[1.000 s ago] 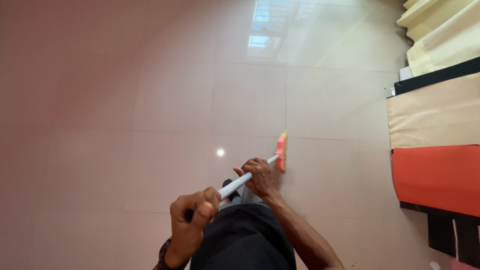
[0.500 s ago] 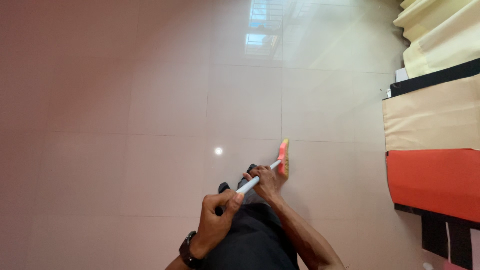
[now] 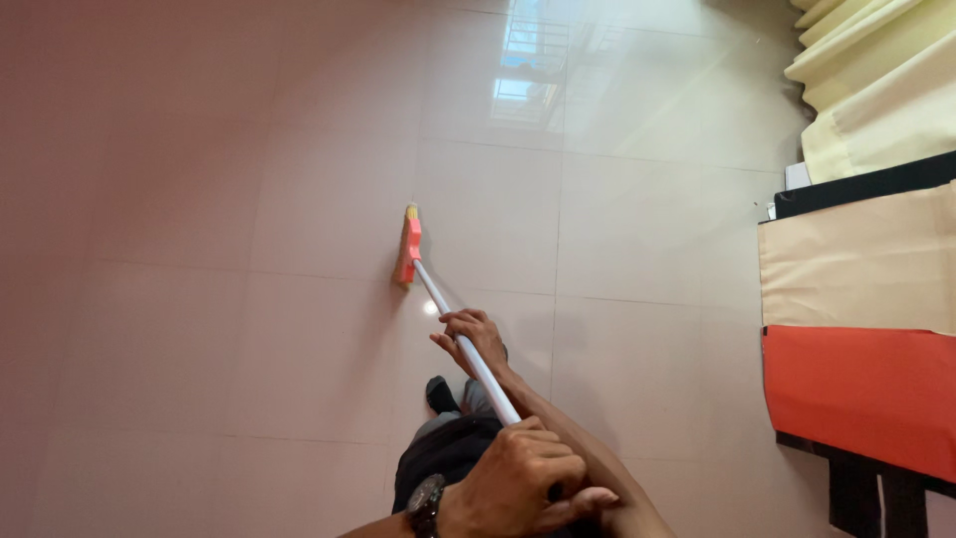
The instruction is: The person sweeps the tiled floor using a broom with a long handle, moving across the room and gathering dust into a pile.
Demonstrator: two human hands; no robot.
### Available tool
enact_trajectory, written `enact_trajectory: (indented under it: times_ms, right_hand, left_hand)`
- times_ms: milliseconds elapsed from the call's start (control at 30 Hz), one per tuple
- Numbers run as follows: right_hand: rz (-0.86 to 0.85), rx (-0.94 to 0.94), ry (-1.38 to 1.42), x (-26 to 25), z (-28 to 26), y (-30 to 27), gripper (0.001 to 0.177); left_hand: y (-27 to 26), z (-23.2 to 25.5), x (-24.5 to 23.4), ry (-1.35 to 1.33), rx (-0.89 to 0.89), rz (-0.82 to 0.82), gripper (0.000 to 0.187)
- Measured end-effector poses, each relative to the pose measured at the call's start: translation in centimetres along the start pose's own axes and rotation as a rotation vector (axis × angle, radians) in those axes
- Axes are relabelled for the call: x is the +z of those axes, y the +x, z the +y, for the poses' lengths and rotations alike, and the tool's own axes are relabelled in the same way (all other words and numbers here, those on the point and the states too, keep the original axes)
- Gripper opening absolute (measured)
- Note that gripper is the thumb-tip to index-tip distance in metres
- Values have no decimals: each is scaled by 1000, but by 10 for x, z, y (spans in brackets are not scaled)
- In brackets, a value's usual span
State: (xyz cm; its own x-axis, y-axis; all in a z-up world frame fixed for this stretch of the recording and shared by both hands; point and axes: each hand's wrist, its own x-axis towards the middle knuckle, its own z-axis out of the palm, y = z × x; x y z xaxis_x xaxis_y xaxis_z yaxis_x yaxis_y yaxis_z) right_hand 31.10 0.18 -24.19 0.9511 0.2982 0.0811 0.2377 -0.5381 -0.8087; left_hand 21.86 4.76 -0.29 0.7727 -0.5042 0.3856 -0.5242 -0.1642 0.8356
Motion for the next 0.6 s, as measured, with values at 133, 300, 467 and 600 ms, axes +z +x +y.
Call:
enact_trajectory:
  times_ms: [133, 300, 467, 600]
  right_hand:
    - [50, -162, -67, -14, -32, 12, 32]
    - [34, -303, -142, -39, -41, -1, 40]
    - [-156, -95, -239, -43, 39, -27, 36]
    - [-310, 113, -324, -37, 111, -48, 39]
  left_hand:
    - [-9, 17, -44, -161, -39, 129, 50]
    - [-32, 20, -96, -266, -84, 461, 62]
    - [-52, -62, -72, -693, -304, 586, 67]
    - [-52, -105, -31, -671, -507, 640, 67]
